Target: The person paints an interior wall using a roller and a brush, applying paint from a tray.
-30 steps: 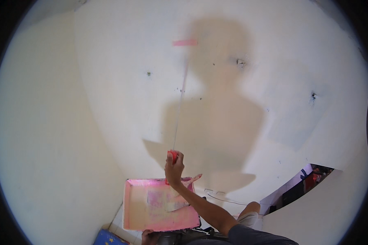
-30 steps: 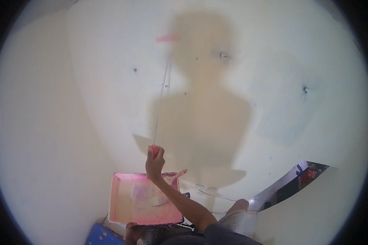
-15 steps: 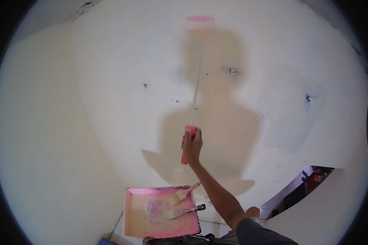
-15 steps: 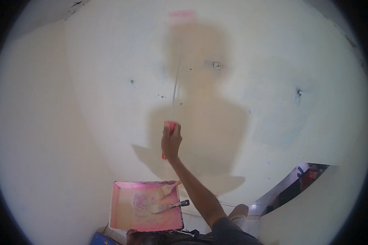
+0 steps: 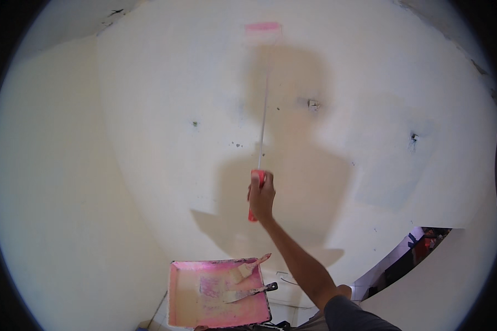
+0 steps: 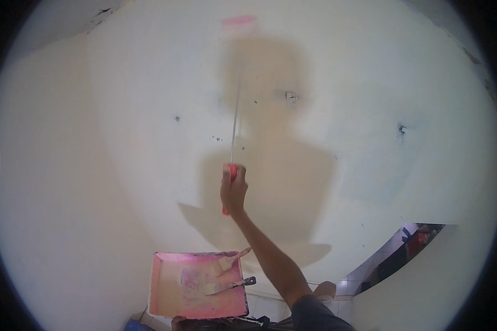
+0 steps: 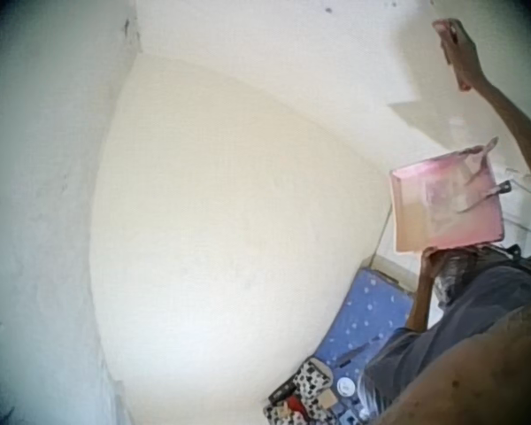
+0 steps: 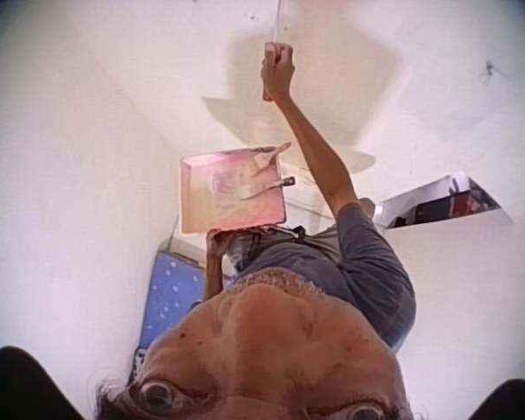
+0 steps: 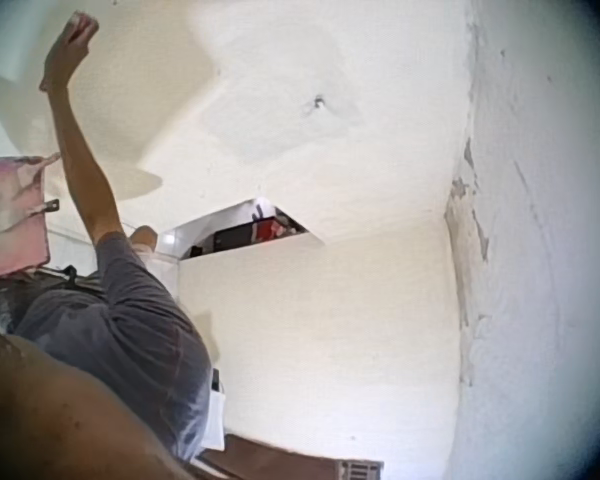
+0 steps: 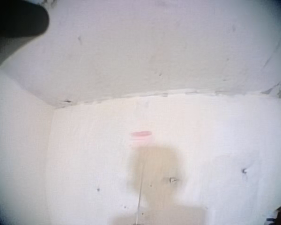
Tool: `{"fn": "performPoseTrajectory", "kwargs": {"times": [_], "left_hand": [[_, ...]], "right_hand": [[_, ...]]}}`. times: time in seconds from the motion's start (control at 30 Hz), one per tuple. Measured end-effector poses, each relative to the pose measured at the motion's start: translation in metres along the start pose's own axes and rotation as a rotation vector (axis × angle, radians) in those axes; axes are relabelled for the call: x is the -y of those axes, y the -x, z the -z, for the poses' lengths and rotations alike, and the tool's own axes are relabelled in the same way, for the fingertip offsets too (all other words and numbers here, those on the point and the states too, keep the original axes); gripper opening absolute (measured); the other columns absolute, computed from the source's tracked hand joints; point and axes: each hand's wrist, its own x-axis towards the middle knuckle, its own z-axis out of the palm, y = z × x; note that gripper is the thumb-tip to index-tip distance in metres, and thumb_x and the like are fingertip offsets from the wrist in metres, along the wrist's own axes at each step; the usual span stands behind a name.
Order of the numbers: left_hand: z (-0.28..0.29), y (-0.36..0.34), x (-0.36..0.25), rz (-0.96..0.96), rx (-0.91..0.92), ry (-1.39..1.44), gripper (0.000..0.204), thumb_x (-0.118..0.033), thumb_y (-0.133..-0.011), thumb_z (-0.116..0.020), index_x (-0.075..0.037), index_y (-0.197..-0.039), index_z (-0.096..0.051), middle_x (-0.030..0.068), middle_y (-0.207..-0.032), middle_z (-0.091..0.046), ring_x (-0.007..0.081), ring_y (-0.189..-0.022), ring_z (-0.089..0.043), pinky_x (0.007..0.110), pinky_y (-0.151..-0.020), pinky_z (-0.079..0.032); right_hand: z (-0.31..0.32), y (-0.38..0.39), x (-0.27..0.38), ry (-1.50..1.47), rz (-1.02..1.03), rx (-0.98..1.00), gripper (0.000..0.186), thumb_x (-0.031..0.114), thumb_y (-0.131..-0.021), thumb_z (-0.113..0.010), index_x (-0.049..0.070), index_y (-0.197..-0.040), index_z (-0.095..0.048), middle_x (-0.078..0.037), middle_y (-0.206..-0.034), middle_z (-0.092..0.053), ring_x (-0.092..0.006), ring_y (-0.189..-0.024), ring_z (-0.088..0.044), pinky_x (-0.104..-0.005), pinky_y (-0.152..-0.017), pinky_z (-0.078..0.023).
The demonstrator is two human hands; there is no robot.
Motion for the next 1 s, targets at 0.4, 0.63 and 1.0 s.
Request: {"fn": "performPoseTrajectory", "kwargs": {"times": [0.4,0.63,1.0], "left_hand": [[0.032,-0.013,-0.002,-0.019,0.016,-0.076,0.016,-0.014,-0.073,-0.061,-0.005,-0.085,-0.066,0.0137,-0.093,-0.066,0.0325,-0.088,-0.062,0.049,-0.081,-0.051],[0.007,-0.012,0.0,0.026,0.022,-0.069,0.011,-0.012,-0.073,-0.061,-0.007,-0.081,-0.066,0.0135,-0.096,-0.065,0.0316,-0.095,-0.06,0.051,-0.085,-0.048],[-0.002,-0.007,0.001,-0.019,0.007,-0.06,0.009,-0.011,-0.072,-0.062,-0.006,-0.079,-0.065,0.0136,-0.094,-0.065,0.0337,-0.094,-0.06,0.052,-0.085,-0.048]], "right_hand": [[-0.047,-0.104,0.059,0.021,0.077,-0.011,0.028,0.03,-0.092,-0.049,0.003,-0.096,-0.046,-0.004,-0.06,-0.05,-0.0113,-0.042,-0.048,-0.027,-0.038,-0.041],[-0.047,-0.075,0.028,0.084,0.155,-0.096,0.029,0.031,-0.092,-0.05,0.003,-0.097,-0.045,-0.005,-0.059,-0.051,-0.0124,-0.041,-0.048,-0.028,-0.037,-0.04],[-0.062,-0.139,0.085,-0.013,0.081,-0.031,0.032,0.031,-0.091,-0.05,0.001,-0.099,-0.043,-0.008,-0.063,-0.052,-0.0157,-0.046,-0.049,-0.0298,-0.042,-0.04]]}}
